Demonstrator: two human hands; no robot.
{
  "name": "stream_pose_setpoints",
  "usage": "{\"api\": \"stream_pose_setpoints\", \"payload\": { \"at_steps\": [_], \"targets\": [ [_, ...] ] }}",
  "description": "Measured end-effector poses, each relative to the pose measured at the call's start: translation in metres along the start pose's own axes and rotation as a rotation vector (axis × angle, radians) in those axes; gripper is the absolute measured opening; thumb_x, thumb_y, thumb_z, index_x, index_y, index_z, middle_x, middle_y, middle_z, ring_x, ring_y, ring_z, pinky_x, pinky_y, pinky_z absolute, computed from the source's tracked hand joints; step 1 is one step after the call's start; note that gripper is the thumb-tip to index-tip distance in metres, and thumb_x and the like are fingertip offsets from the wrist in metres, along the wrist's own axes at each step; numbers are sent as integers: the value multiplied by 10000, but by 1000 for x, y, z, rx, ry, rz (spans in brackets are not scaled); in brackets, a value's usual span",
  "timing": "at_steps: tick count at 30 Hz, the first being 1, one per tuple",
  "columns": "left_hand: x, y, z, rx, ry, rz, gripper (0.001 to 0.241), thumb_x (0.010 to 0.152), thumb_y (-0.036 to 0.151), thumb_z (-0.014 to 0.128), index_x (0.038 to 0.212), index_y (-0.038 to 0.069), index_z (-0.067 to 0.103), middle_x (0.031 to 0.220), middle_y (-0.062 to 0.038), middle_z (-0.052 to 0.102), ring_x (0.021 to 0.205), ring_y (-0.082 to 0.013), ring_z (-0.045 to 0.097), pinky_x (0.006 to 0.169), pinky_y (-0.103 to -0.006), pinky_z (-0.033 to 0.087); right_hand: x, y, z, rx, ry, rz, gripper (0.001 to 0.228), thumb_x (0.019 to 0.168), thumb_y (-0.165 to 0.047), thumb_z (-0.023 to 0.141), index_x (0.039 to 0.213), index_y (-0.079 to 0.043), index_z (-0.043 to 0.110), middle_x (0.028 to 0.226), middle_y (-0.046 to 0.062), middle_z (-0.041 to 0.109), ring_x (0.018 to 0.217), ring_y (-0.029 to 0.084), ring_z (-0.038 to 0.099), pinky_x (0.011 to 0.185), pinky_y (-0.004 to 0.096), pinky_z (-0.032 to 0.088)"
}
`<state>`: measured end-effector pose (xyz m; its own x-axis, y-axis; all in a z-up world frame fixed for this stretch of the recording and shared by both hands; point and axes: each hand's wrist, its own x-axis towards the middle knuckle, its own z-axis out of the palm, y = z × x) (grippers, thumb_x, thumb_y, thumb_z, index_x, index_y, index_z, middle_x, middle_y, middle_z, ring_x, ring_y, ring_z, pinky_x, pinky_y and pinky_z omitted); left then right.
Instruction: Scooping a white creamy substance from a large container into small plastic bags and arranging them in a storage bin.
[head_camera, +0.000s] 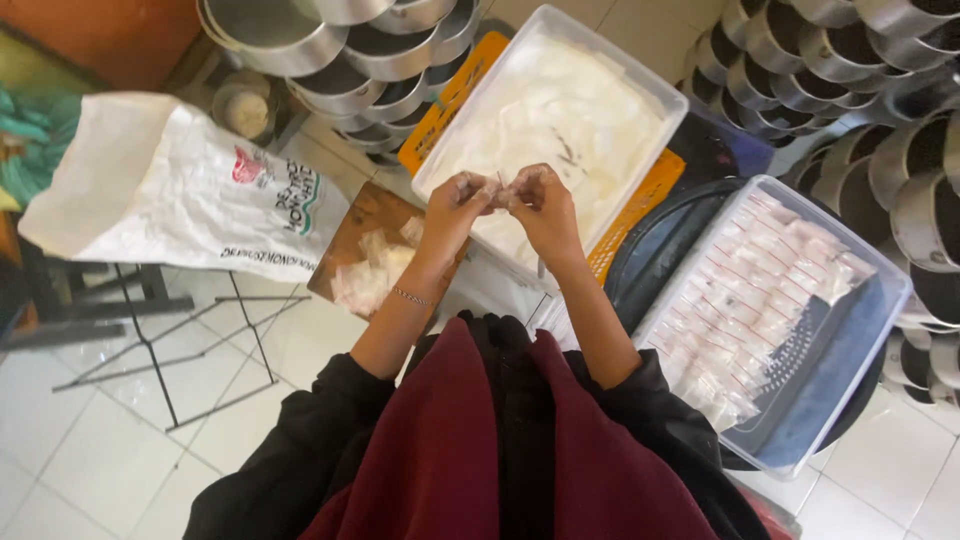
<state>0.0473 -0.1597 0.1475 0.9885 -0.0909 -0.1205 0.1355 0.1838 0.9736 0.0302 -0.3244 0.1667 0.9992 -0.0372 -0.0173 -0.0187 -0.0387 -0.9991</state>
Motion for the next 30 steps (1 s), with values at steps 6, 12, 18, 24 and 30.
{"api": "stream_pose_setpoints", "payload": {
  "at_steps": [6,12,18,24,30],
  "targets": [
    [7,-18,22,47,-73,-11,205,963,110,678,1082,-57,684,905,-216,712,849,-276,749,783,-385,635,-7,16,-28,-72,92,13,198,885,-4,728,1043,-77,634,944,100,705,850,186,714,727,296,594],
    [14,-43,31,201,-111,12,191,932,108,688,1079,-13,699,863,-170,708,782,-222,720,756,-356,625,-20,21,-28,-184,139,29,277,854,-108,829,1113,-126,733,971,76,751,886,170,754,729,264,611],
    [16,-65,27,94,-147,-32,206,894,111,713,1069,3,699,872,-123,682,841,-197,693,809,-331,602,-28,22,-28,-147,131,25,284,857,-78,821,1129,-66,736,968,137,753,886,224,757,747,297,610],
    [15,-66,18,93,-224,-75,175,910,134,730,1050,30,713,873,-108,716,826,-174,708,790,-315,609,-33,43,-32,-56,113,57,306,872,-47,787,1173,-61,734,982,149,741,877,194,730,753,302,610],
    [5,-41,20,52,-287,-91,209,964,183,692,1082,10,686,897,-102,695,855,-174,702,811,-314,595,-36,42,-35,9,110,93,276,926,-25,705,1199,-49,735,985,163,742,893,202,738,782,302,615]
  ]
}}
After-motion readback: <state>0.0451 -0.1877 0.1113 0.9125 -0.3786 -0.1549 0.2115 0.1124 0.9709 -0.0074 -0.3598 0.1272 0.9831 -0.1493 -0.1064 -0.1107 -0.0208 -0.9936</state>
